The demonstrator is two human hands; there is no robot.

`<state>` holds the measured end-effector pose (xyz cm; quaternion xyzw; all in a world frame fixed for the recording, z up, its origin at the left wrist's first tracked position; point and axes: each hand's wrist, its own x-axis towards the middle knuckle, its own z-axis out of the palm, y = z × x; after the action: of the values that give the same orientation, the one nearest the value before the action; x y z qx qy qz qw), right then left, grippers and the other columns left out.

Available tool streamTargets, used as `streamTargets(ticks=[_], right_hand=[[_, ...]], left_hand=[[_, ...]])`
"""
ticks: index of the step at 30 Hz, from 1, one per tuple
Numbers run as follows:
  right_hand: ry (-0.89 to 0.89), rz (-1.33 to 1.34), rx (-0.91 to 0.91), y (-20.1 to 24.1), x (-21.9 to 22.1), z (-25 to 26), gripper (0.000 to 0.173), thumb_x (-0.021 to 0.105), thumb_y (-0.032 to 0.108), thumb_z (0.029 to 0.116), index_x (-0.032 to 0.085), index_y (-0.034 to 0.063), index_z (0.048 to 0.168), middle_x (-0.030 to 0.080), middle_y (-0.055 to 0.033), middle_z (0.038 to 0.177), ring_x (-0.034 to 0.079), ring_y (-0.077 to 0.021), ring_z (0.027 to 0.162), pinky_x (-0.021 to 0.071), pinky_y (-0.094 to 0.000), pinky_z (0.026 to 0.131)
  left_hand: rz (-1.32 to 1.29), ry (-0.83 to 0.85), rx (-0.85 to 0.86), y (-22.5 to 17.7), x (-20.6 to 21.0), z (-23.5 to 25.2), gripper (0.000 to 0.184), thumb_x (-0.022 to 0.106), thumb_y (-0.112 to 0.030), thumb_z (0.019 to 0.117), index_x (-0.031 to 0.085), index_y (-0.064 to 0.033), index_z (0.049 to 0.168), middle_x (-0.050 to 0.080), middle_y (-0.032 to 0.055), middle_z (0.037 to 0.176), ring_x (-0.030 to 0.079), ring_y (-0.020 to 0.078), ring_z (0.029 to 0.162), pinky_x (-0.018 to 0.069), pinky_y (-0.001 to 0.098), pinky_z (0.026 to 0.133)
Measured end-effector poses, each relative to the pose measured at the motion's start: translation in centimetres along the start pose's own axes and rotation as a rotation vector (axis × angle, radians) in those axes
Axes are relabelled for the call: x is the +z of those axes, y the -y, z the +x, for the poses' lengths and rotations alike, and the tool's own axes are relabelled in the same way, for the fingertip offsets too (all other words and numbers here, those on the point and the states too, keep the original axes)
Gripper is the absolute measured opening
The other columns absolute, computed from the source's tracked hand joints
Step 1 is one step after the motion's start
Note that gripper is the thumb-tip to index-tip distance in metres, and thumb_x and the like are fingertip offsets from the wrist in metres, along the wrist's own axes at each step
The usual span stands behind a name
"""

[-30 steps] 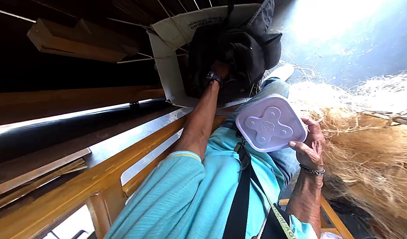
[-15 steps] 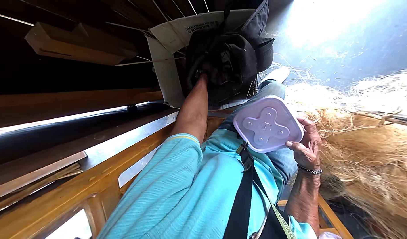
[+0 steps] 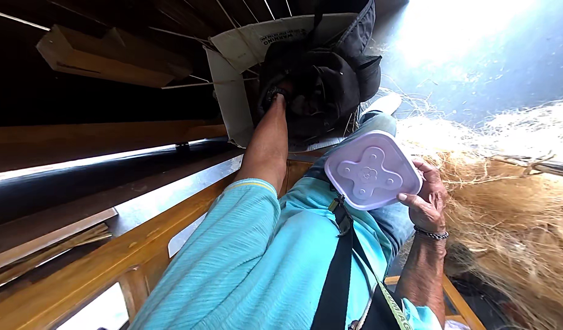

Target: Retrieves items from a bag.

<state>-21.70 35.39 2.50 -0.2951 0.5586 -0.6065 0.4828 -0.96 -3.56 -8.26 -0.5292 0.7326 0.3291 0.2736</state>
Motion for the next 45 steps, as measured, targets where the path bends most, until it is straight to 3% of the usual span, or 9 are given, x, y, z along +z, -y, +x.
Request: streamTargets(ticks=[8,16,23,28,33,45], right_hand=[[0.007,-0.002,-0.002,0.0,0.0,0.2,0.074,0.080,0.024,0.0766,0.046,0.0044,0.140,0.063,-0.0058,0.129,0.065,-0.0173,0.114,0.0563,-0.0351,0.098],[0.005,-0.004,0.003,0.0,0.0,0.0,0.075,0.080,0.023,0.0759,0.045,0.0053,0.140,0.063,-0.0053,0.129,0.065,-0.0168,0.114,0.0564,-0.0347,0.098],[-0.010,-0.005,0.003,-0.1,0.0,-0.1,0.074,0.080,0.023,0.0766,0.046,0.0059,0.141,0.062,-0.0041,0.131,0.064,-0.0164,0.116,0.0559,-0.0351,0.099],[-0.006,-0.008,0.004,0.0,0.1,0.1,0.074,0.080,0.024,0.0764,0.046,0.0055,0.140,0.063,-0.0040,0.129,0.064,-0.0159,0.116,0.0552,-0.0347,0.101],[-0.004,0.002,0.006,-0.2,0.0,0.1,0.074,0.081,0.024,0.0762,0.046,0.0056,0.139,0.063,-0.0052,0.129,0.064,-0.0168,0.115,0.0554,-0.0351,0.100],[-0.003,0.002,-0.007,-0.1,0.1,0.0,0.071,0.079,0.022,0.0770,0.048,0.0078,0.139,0.063,-0.0031,0.129,0.064,-0.0156,0.115,0.0554,-0.0346,0.100]], left_hand=[[0.038,0.039,-0.002,-0.2,0.5,-0.2,0.038,0.048,-0.011,0.1067,0.052,0.0079,0.140,0.051,0.0301,0.147,0.047,0.0431,0.140,0.0340,0.0545,0.117],[-0.227,-0.104,-0.078,0.8,2.2,0.0,0.043,0.043,-0.021,0.1102,0.049,0.0043,0.145,0.050,0.0261,0.149,0.046,0.0377,0.142,0.0330,0.0498,0.119],[-0.204,-0.167,-0.145,-0.2,3.1,-0.7,0.044,0.047,-0.021,0.1083,0.050,0.0029,0.146,0.052,0.0241,0.148,0.049,0.0346,0.140,0.0356,0.0468,0.118],[-0.154,-0.147,-0.126,-0.8,2.9,-1.3,0.043,0.046,-0.015,0.1080,0.048,0.0049,0.146,0.051,0.0250,0.149,0.048,0.0355,0.141,0.0351,0.0468,0.118],[-0.083,-0.134,-0.060,0.2,3.4,-0.6,0.044,0.054,-0.012,0.1037,0.049,0.0073,0.144,0.052,0.0271,0.147,0.049,0.0375,0.139,0.0363,0.0490,0.117],[-0.118,-0.140,-0.080,-0.3,3.8,-2.5,0.042,0.045,-0.012,0.1080,0.048,0.0074,0.145,0.050,0.0267,0.149,0.047,0.0370,0.142,0.0340,0.0472,0.119]])
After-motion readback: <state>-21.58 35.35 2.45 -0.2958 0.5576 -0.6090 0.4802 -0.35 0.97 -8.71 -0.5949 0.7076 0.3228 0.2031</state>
